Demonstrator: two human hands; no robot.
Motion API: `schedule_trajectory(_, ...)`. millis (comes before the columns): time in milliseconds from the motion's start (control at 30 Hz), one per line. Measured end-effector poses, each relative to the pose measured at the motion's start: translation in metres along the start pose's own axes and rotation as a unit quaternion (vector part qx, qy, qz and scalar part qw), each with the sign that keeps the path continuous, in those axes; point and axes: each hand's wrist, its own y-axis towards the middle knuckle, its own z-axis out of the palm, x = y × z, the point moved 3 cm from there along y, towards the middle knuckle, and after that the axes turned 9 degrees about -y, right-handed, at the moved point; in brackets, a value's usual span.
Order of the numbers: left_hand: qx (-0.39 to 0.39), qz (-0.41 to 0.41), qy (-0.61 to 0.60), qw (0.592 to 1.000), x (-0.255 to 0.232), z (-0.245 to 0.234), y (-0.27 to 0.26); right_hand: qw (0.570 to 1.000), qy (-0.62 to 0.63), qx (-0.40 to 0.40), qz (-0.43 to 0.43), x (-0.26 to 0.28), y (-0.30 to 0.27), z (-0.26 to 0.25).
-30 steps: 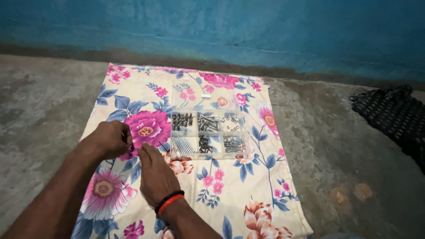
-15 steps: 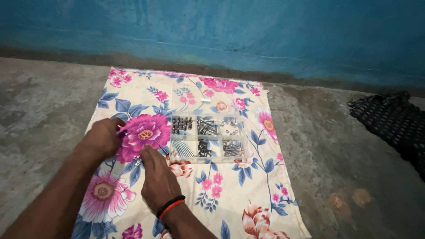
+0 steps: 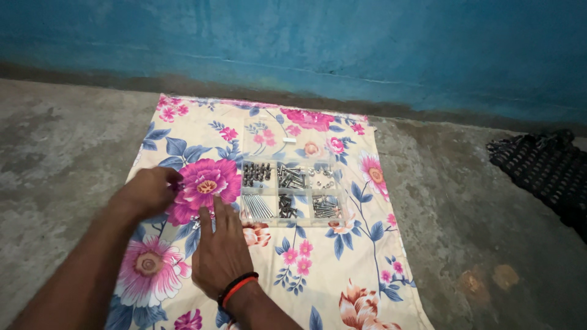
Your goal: The person assembles metal snap fasteners by hand. They pick up a stud and a socket, align them, and press them together to form a complete fastener. The person repeats this process with multiple fasteners from a plastic organizer box.
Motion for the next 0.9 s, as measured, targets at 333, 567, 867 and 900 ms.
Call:
schedule_trajectory(333,0.015,0.035,0.092,0.995,0.029,0.013,0.015,0.999,-0.041,0.003,0.020,0.000,-0.001,-0.006)
schedule_trajectory(567,0.030,0.043,0.118,0.992,0.039,0.021,0.020,0.998,-0.027,0.023,0.056,0.000,-0.001,-0.007)
schedule_trajectory(867,0.031,0.044,0.088,0.995,0.023,0.024,0.006,0.996,-0.046,0.057,-0.047,-0.013,-0.041,-0.029)
schedule_trajectory(900,0.048,0.037,0.093,0.994,0.021,0.026,0.002,0.992,-0.061,0.089,-0.071,-0.019,-0.048,-0.033)
